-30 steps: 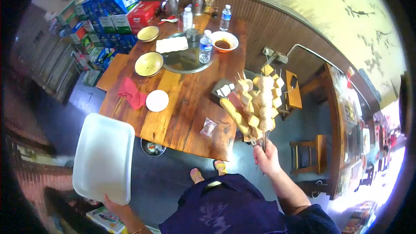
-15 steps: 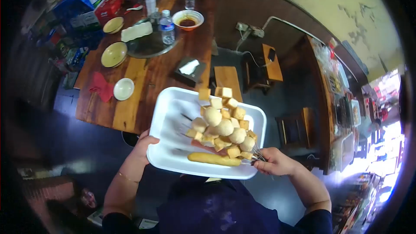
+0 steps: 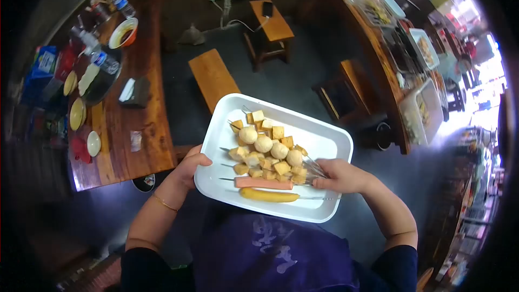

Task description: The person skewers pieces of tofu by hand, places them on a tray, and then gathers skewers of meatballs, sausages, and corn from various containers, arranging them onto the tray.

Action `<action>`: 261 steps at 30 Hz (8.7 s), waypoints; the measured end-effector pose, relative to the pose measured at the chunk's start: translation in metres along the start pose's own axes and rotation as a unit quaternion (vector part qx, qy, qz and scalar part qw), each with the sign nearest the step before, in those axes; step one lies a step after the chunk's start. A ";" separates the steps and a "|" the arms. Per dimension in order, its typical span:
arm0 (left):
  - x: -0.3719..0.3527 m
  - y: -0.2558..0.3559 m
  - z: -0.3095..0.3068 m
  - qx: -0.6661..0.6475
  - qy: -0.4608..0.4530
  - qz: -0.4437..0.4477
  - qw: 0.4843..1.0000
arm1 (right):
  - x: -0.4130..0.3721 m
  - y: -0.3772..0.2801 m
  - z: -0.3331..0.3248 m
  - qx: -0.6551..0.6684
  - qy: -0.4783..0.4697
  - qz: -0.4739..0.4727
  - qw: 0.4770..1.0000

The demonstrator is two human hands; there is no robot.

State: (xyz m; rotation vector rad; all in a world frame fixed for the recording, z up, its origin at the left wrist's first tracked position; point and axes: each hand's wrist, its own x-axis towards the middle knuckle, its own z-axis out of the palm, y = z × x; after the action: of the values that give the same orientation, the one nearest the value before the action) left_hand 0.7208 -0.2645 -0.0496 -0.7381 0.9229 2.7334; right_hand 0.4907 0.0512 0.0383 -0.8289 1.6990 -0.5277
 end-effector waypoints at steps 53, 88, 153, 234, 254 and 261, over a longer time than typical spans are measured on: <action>0.490 0.140 0.224 0.109 -0.190 -0.178 0.959 | 0.020 0.110 -0.252 -0.336 0.600 0.038 0.725; 0.578 0.134 0.445 0.105 -0.068 0.050 0.991 | -0.179 0.397 -0.419 0.307 0.789 -0.043 0.530; 0.770 0.138 0.509 0.369 -0.189 0.203 0.887 | -0.214 0.401 -0.649 -0.137 0.765 0.248 0.578; 0.809 0.094 0.594 0.519 -0.308 0.215 0.768 | -0.200 0.382 -0.667 -0.118 0.682 0.199 0.693; 0.817 0.096 0.586 0.533 -0.317 0.227 0.751 | -0.167 0.409 -0.669 -0.075 0.645 0.186 0.737; 0.816 0.097 0.586 0.511 -0.332 0.209 0.765 | -0.168 0.403 -0.671 -0.241 0.725 0.258 0.591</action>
State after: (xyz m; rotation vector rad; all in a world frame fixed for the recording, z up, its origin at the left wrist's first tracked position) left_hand -0.2490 0.0111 -0.0058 0.6533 2.1529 1.8935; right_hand -0.2323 0.3955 0.0488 0.0228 3.5766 -0.2573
